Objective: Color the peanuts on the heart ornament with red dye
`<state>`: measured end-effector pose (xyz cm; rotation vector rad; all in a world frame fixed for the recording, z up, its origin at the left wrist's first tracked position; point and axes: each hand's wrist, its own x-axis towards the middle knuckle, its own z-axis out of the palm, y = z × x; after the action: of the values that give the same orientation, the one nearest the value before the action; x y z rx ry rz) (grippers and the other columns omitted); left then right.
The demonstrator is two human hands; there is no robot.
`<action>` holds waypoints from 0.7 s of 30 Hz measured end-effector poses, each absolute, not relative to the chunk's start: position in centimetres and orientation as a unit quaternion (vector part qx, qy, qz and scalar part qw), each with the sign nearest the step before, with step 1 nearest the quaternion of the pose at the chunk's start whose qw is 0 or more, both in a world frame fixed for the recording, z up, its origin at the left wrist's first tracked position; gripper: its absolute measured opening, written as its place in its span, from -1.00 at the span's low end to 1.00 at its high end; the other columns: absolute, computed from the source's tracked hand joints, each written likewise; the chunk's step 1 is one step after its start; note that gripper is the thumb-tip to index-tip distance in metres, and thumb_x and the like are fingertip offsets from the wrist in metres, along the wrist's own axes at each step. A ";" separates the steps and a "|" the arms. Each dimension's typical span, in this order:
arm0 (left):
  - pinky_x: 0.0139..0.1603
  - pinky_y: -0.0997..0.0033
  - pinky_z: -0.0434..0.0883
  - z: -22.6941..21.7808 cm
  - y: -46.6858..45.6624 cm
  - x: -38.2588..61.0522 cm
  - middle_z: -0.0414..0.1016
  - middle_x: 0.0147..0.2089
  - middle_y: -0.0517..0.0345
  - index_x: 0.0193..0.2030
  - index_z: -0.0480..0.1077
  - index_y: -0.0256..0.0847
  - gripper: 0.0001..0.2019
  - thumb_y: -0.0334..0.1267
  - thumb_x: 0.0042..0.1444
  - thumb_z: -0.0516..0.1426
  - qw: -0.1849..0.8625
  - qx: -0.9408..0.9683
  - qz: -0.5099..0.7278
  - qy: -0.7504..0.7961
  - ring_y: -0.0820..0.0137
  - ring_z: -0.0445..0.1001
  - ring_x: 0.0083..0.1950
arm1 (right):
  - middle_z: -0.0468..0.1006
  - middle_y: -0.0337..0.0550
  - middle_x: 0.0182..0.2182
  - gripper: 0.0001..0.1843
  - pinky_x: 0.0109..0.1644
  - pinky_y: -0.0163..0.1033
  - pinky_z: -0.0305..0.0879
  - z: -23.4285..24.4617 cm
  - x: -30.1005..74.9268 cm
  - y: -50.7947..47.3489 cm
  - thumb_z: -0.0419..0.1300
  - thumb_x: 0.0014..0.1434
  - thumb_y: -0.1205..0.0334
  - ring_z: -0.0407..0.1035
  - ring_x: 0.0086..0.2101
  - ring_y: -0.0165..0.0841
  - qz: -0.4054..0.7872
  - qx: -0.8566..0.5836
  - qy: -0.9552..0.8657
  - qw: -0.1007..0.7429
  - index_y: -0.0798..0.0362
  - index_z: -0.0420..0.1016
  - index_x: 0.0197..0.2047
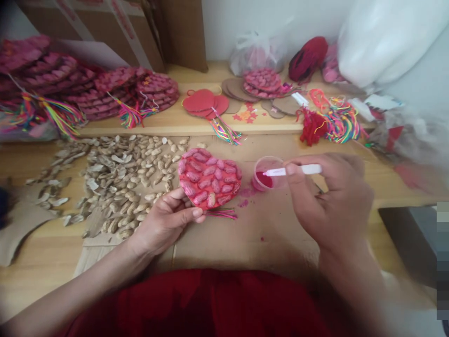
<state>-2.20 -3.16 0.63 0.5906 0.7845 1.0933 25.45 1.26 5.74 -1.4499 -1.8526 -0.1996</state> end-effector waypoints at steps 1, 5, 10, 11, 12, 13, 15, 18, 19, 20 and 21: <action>-0.30 0.58 0.52 0.7 -3.2 -2.2 0.64 -0.26 0.12 -0.15 0.62 -0.24 -0.75 -0.44 0.00 0.43 0.740 0.272 0.499 0.360 0.51 0.53 -0.33 | 0.65 -0.19 -0.36 -0.86 -0.05 -0.08 0.28 5.6 25.4 1.5 0.30 0.24 0.08 0.48 -0.27 -0.28 -0.081 -0.565 -0.730 0.376 -0.05 0.60 -0.26; -0.30 0.57 0.51 0.6 -3.3 -2.1 0.64 -0.25 0.11 -0.17 0.62 -0.23 -0.76 -0.42 0.00 0.44 0.732 0.286 0.496 0.370 0.50 0.52 -0.33 | 0.65 -0.19 -0.36 -0.82 -0.03 -0.07 0.24 5.1 25.2 2.1 0.31 0.21 0.03 0.47 -0.27 -0.28 -0.088 -0.566 -0.737 0.360 -0.06 0.63 -0.27; -0.30 0.57 0.50 0.3 -3.5 -2.1 0.60 -0.30 0.14 -0.18 0.61 -0.22 -0.75 -0.42 -0.03 0.45 0.728 0.302 0.493 0.370 0.48 0.51 -0.32 | 0.62 -0.20 -0.37 -0.82 -0.03 -0.03 0.20 4.4 25.1 2.3 0.31 0.22 0.02 0.46 -0.28 -0.28 -0.103 -0.566 -0.737 0.356 -0.08 0.65 -0.25; -0.30 0.57 0.50 0.3 -3.5 -2.1 0.60 -0.31 0.15 -0.18 0.61 -0.22 -0.74 -0.42 -0.03 0.45 0.727 0.304 0.492 0.371 0.48 0.51 -0.31 | 0.61 -0.20 -0.37 -0.81 -0.03 -0.02 0.20 4.4 25.0 2.3 0.30 0.22 0.01 0.46 -0.29 -0.28 -0.102 -0.565 -0.738 0.354 -0.08 0.65 -0.24; -0.30 0.57 0.50 0.3 -3.5 -2.1 0.60 -0.31 0.15 -0.18 0.61 -0.22 -0.75 -0.42 -0.02 0.45 0.726 0.306 0.492 0.371 0.48 0.51 -0.31 | 0.61 -0.20 -0.36 -0.80 -0.03 -0.01 0.21 4.4 24.9 2.3 0.29 0.23 0.00 0.46 -0.29 -0.27 -0.101 -0.565 -0.739 0.353 -0.09 0.65 -0.23; -0.30 0.57 0.50 0.3 -3.5 -2.1 0.60 -0.30 0.14 -0.17 0.61 -0.22 -0.75 -0.42 -0.02 0.44 0.726 0.307 0.492 0.370 0.48 0.51 -0.31 | 0.61 -0.20 -0.36 -0.80 -0.03 -0.01 0.21 4.4 24.9 2.2 0.29 0.23 0.00 0.47 -0.28 -0.27 -0.100 -0.565 -0.740 0.352 -0.09 0.65 -0.23; -0.29 0.57 0.49 0.3 -3.5 -2.1 0.61 -0.28 0.14 -0.16 0.61 -0.21 -0.76 -0.43 0.00 0.43 0.725 0.312 0.491 0.367 0.49 0.50 -0.31 | 0.61 -0.20 -0.35 -0.79 -0.02 -0.01 0.22 4.6 24.8 2.1 0.28 0.24 -0.01 0.47 -0.27 -0.27 -0.098 -0.566 -0.738 0.355 -0.09 0.66 -0.23; -0.28 0.60 0.47 0.3 -3.4 -2.2 0.60 -0.30 0.17 -0.17 0.61 -0.21 -0.80 -0.42 0.05 0.41 0.727 0.324 0.489 0.357 0.53 0.48 -0.33 | 0.61 -0.19 -0.35 -0.79 -0.02 -0.02 0.23 5.1 25.1 1.9 0.30 0.23 -0.01 0.46 -0.26 -0.27 -0.102 -0.574 -0.723 0.369 -0.07 0.66 -0.24; -0.28 0.60 0.47 0.3 -3.4 -2.2 0.60 -0.30 0.18 -0.18 0.61 -0.20 -0.82 -0.41 0.06 0.41 0.727 0.327 0.488 0.356 0.54 0.47 -0.33 | 0.62 -0.19 -0.36 -0.79 -0.01 -0.02 0.23 5.3 25.3 1.8 0.31 0.22 0.00 0.45 -0.27 -0.28 -0.104 -0.578 -0.717 0.376 -0.06 0.65 -0.25; -0.28 0.59 0.47 0.3 -3.4 -2.2 0.60 -0.31 0.18 -0.19 0.61 -0.20 -0.83 -0.41 0.06 0.41 0.726 0.328 0.488 0.356 0.54 0.47 -0.34 | 0.62 -0.19 -0.37 -0.80 -0.01 -0.02 0.24 5.4 25.4 1.7 0.31 0.22 0.01 0.45 -0.28 -0.28 -0.104 -0.581 -0.710 0.383 -0.05 0.64 -0.26; -0.27 0.59 0.47 0.3 -3.4 -2.2 0.60 -0.32 0.18 -0.20 0.61 -0.20 -0.82 -0.40 0.05 0.42 0.724 0.328 0.489 0.358 0.53 0.47 -0.34 | 0.62 -0.20 -0.38 -0.81 -0.02 -0.02 0.25 5.6 25.4 1.5 0.32 0.22 0.02 0.45 -0.30 -0.29 -0.107 -0.585 -0.701 0.393 -0.05 0.63 -0.28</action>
<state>-2.16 -3.42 0.32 0.7235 0.7910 1.0791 25.43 1.52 5.64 -1.4849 -1.7798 -0.2717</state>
